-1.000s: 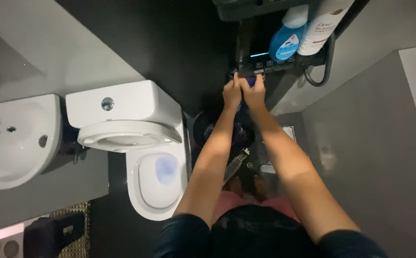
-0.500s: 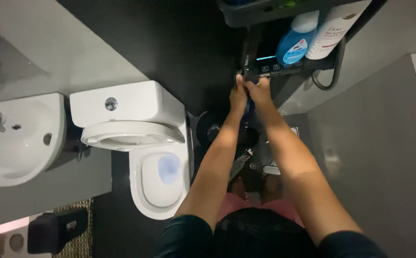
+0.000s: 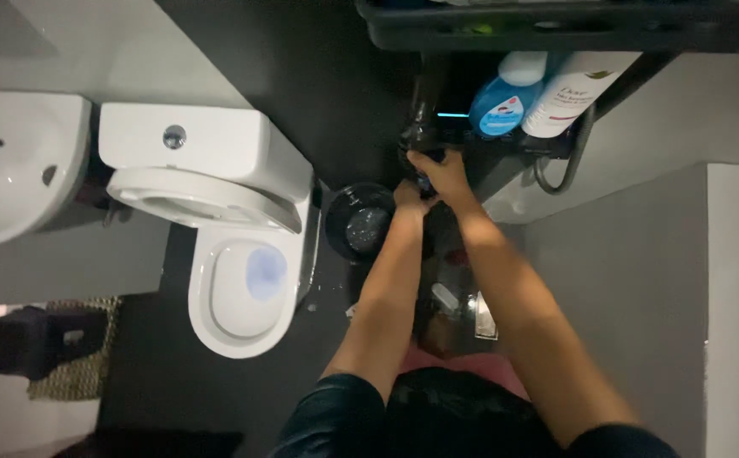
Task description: The person organizes bottles on a bathroom shelf, uses a bidet spray to rinse a bin and the tiled floor, removes a floor grate, and handles a cleaning bottle.
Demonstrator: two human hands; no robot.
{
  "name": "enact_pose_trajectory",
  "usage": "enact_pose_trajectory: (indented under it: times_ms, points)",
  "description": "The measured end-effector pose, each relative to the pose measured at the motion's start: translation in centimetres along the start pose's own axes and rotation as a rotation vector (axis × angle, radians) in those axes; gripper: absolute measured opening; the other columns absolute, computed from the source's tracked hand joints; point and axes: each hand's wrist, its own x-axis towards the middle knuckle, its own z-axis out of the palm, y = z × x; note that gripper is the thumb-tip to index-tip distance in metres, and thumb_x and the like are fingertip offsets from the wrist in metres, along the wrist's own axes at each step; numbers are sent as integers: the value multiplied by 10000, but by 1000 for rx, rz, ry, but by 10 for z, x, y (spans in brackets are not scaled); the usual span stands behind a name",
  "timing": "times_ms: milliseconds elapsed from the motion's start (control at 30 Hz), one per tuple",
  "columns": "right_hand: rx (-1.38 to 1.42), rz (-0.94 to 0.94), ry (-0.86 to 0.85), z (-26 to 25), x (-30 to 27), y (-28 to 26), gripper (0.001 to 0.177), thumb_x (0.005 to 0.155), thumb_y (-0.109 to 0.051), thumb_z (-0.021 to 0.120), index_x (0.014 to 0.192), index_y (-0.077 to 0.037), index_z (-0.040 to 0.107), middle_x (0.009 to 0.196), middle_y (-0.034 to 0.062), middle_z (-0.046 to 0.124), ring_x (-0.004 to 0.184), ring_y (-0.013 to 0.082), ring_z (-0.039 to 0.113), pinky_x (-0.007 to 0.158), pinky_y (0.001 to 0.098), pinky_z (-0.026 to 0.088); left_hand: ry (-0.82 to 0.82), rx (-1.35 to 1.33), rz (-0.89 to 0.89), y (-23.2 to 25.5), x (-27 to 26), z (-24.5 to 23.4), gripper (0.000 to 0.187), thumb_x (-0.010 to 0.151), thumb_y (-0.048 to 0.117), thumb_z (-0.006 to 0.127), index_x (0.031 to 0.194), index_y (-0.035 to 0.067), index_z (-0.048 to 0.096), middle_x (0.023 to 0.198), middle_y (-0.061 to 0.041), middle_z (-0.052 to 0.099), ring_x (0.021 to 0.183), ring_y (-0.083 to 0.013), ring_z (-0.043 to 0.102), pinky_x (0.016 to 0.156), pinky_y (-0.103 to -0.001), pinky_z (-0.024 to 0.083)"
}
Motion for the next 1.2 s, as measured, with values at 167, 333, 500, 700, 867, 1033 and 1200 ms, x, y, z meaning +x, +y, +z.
enact_pose_trajectory:
  times_ms: [167, 333, 500, 700, 867, 1033, 1200]
  points:
    - [-271, -79, 38, 1, 0, 7, 393, 764, -260, 893, 1025, -22, 723, 981, 118, 764, 894, 236, 742, 794, 347, 575, 36, 125, -185, 10, -35, -22, 990, 826, 467, 721, 1632, 113, 268, 1277, -78, 707, 1162, -242, 703, 938, -386, 592]
    - [-443, -184, 87, 5, 8, 26, 397, 779, -343, 890, 1018, -49, 771, 954, 154, 770, 880, 274, 737, 810, 380, 539, -215, -1716, -323, 28, -76, -52, 710, 943, 644, 420, 1458, 156, 426, 1290, -90, 621, 1223, -340, 605, 844, -576, 585]
    - [-593, -143, 100, -4, 38, 85, 249, 974, -319, 701, 1023, -83, 765, 930, 172, 754, 862, 294, 747, 763, 446, 561, -287, -1419, 4, -4, -61, -37, 896, 952, 783, 396, 1415, 32, 551, 1217, -202, 660, 1083, -407, 602, 803, -500, 555]
    - [-973, -466, 156, -14, 70, 145, 253, 1031, -202, 561, 1090, -17, 723, 1022, 226, 730, 956, 416, 679, 864, 545, 497, 237, -822, 19, -12, -35, -10, 763, 977, 639, 456, 1303, -15, 673, 1146, -276, 716, 1093, -403, 701, 924, -434, 529]
    - [-436, -196, -82, -28, 49, 104, 352, 1078, -304, 547, 1194, -20, 718, 1151, 203, 721, 1054, 351, 681, 933, 468, 503, 453, -826, 180, -13, -36, -5, 761, 1016, 605, 508, 1351, -71, 604, 1281, -258, 657, 1215, -362, 608, 1049, -407, 466]
    - [-190, 67, -50, -10, 12, 16, 311, 881, -235, 775, 1071, 4, 715, 1005, 112, 750, 882, 205, 727, 803, 372, 588, 115, -1270, -37, 0, -32, -8, 772, 1026, 602, 428, 1366, -67, 609, 1232, -187, 657, 1092, -281, 581, 960, -370, 473]
    - [-89, -182, 62, 2, -1, -3, 263, 853, -173, 795, 1014, 30, 752, 944, 103, 760, 850, 206, 708, 769, 358, 549, -161, -1398, -327, 8, -44, -43, 714, 1009, 642, 326, 1438, 93, 481, 1238, -165, 633, 1051, -327, 624, 907, -420, 512]
